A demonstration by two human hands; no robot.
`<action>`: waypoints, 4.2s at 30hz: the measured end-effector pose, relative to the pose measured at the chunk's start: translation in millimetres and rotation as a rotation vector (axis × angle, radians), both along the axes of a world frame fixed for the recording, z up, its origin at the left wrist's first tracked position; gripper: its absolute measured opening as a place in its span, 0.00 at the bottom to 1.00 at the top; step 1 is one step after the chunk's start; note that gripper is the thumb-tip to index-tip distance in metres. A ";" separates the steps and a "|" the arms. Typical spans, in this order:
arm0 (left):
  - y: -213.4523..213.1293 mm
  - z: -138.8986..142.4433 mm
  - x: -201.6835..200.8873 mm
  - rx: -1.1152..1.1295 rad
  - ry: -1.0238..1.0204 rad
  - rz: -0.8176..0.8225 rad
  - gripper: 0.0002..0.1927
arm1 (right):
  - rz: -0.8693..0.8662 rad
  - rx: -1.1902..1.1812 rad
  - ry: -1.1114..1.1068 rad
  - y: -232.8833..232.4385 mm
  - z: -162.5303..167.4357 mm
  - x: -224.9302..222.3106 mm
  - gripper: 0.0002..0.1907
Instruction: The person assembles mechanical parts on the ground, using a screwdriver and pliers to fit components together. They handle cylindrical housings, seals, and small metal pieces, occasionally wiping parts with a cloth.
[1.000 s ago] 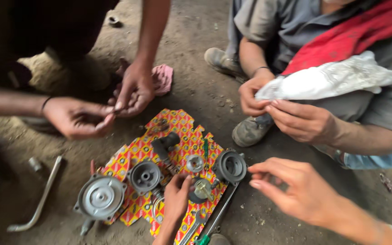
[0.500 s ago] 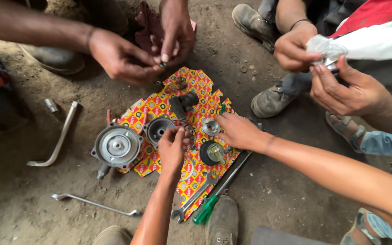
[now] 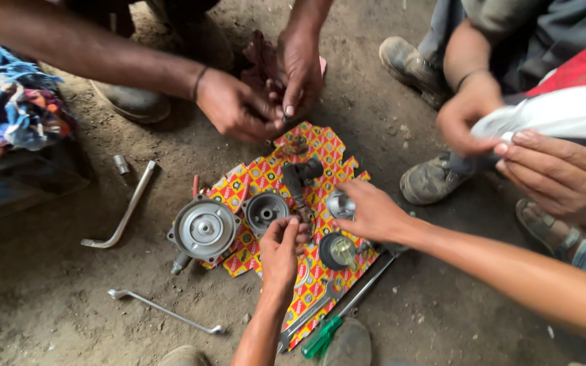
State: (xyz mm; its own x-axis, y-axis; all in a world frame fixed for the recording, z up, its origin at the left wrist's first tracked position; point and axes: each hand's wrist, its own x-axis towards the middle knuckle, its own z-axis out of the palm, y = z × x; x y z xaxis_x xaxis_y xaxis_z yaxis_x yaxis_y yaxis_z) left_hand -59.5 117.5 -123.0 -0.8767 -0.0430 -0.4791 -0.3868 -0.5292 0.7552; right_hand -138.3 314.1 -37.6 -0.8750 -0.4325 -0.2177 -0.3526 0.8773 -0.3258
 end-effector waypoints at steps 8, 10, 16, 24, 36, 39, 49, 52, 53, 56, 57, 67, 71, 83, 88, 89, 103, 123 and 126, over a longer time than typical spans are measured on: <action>-4.8 128.5 -52.5 0.189 0.264 0.068 0.19 | -0.112 -1.216 -0.672 16.7 226.5 89.3 0.53; 0.9 150.6 -51.2 0.285 0.331 0.041 0.20 | -0.110 -1.396 -0.812 15.9 239.5 105.8 0.56; 3.9 158.4 -30.8 0.429 0.364 -0.022 0.20 | -0.309 -1.444 -0.784 1.9 224.5 130.2 0.56; 27.5 209.2 21.5 1.079 0.570 -0.103 0.35 | 0.199 -0.264 0.520 -42.7 246.7 114.6 0.46; 48.1 218.1 44.2 1.474 0.328 -0.316 0.32 | 0.149 -0.251 0.665 -70.5 235.8 135.3 0.37; 48.0 219.5 43.1 1.505 0.346 -0.319 0.32 | 0.026 -0.249 0.621 -74.3 232.4 143.9 0.43; 54.4 208.5 40.6 1.565 0.241 -0.287 0.33 | 0.127 -0.145 0.516 -45.0 221.6 131.8 0.56; 52.2 208.0 41.3 1.526 0.248 -0.273 0.33 | 0.184 -0.172 0.506 -47.4 219.5 127.8 0.56; 51.5 207.8 40.5 1.516 0.251 -0.268 0.33 | 0.174 -0.171 0.510 -48.0 218.4 127.6 0.56; 51.0 206.1 37.6 1.502 0.279 -0.260 0.33 | 0.166 -0.179 0.519 -44.1 215.5 125.5 0.56; 51.4 205.2 36.5 1.499 0.291 -0.259 0.33 | 0.176 -0.187 0.520 -41.9 214.8 124.4 0.56; 54.4 200.6 35.9 1.564 0.268 -0.280 0.32 | -0.004 -0.128 0.518 -49.8 208.4 128.1 0.47; 54.1 202.0 34.9 1.591 0.244 -0.277 0.31 | 0.232 -0.118 0.588 -43.2 215.5 120.5 0.51; 63.7 181.7 29.9 1.575 0.308 -0.228 0.32 | 0.431 -0.031 0.636 -39.3 222.9 107.0 0.47; 59.2 173.2 11.5 1.412 0.187 -0.009 0.31 | 0.278 0.055 0.757 -16.8 264.6 75.2 0.28; 55.8 172.3 10.1 1.348 0.146 -0.001 0.31 | 0.083 0.124 0.719 -11.8 274.0 64.7 0.21; 32.4 171.0 -1.3 1.188 0.064 0.039 0.30 | -0.139 0.336 0.223 14.4 245.3 19.7 0.17; 37.9 221.8 21.7 1.217 0.197 -0.040 0.30 | -0.409 -1.079 -0.416 -1.8 257.8 102.9 0.15; 31.3 222.2 18.7 1.203 0.194 -0.023 0.31 | -0.523 -1.189 -0.528 3.1 248.4 97.5 0.17</action>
